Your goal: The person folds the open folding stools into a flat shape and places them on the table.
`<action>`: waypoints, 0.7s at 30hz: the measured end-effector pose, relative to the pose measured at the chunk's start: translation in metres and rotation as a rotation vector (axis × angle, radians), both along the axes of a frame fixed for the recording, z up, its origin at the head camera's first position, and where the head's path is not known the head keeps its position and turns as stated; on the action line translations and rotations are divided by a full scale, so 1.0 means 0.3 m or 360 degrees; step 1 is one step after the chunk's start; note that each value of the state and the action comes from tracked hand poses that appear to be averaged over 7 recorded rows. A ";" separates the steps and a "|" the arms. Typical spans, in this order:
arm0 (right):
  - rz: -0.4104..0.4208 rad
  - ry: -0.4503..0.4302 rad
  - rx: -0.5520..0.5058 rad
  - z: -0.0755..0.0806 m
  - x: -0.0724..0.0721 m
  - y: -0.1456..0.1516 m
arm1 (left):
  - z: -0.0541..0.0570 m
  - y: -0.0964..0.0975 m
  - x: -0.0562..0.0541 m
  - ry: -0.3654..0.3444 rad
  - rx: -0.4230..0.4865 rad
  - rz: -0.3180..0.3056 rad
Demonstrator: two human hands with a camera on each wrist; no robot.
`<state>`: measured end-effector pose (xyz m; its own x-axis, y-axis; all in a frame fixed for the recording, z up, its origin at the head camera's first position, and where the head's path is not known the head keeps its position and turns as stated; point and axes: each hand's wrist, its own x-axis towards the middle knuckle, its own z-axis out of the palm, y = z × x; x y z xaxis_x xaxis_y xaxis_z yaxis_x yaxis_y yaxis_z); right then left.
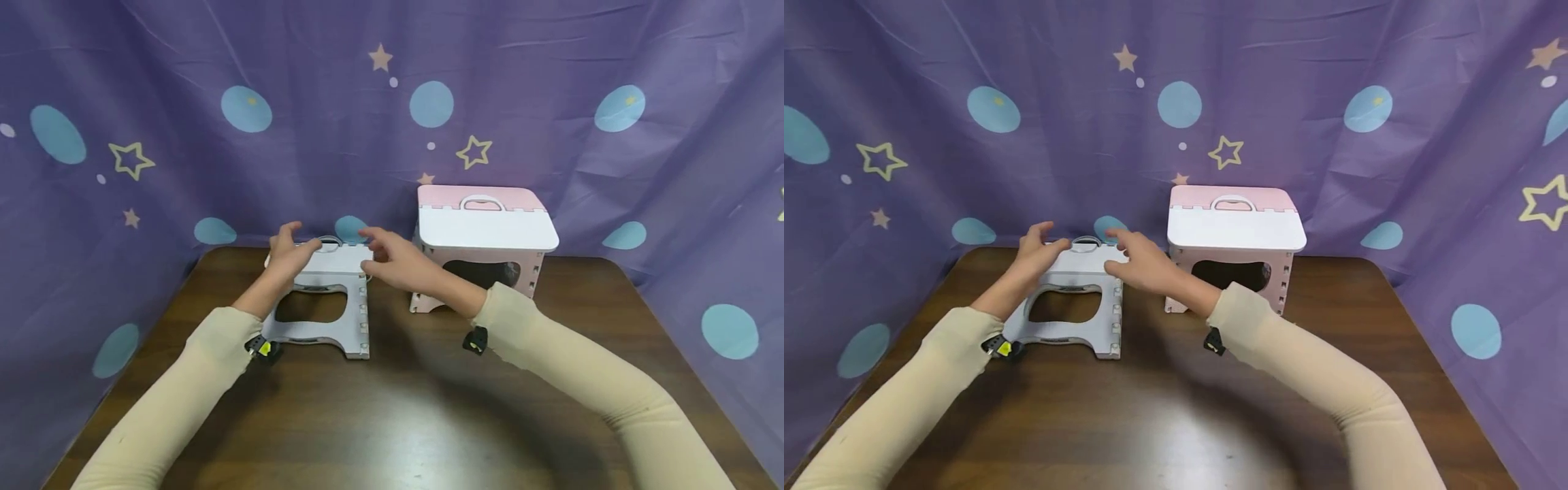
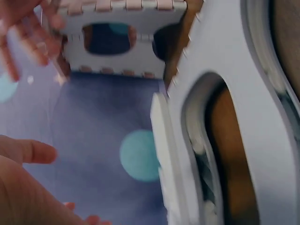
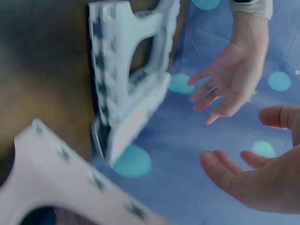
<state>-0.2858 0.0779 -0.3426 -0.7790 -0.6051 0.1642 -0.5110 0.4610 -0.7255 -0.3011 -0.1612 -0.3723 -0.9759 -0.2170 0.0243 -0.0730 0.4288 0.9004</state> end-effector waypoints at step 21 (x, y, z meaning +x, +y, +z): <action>-0.0393 0.0846 0.0233 0.150 0.025 0.463 | 0.043 0.337 0.030 0.0629 0.0180 -0.0677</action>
<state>-0.2783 0.2168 -0.2977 -0.7336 -0.4623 0.4981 -0.6511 0.6882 -0.3202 -0.2922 -0.0603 -0.3594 -0.8993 0.1692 0.4034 0.4349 0.2465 0.8661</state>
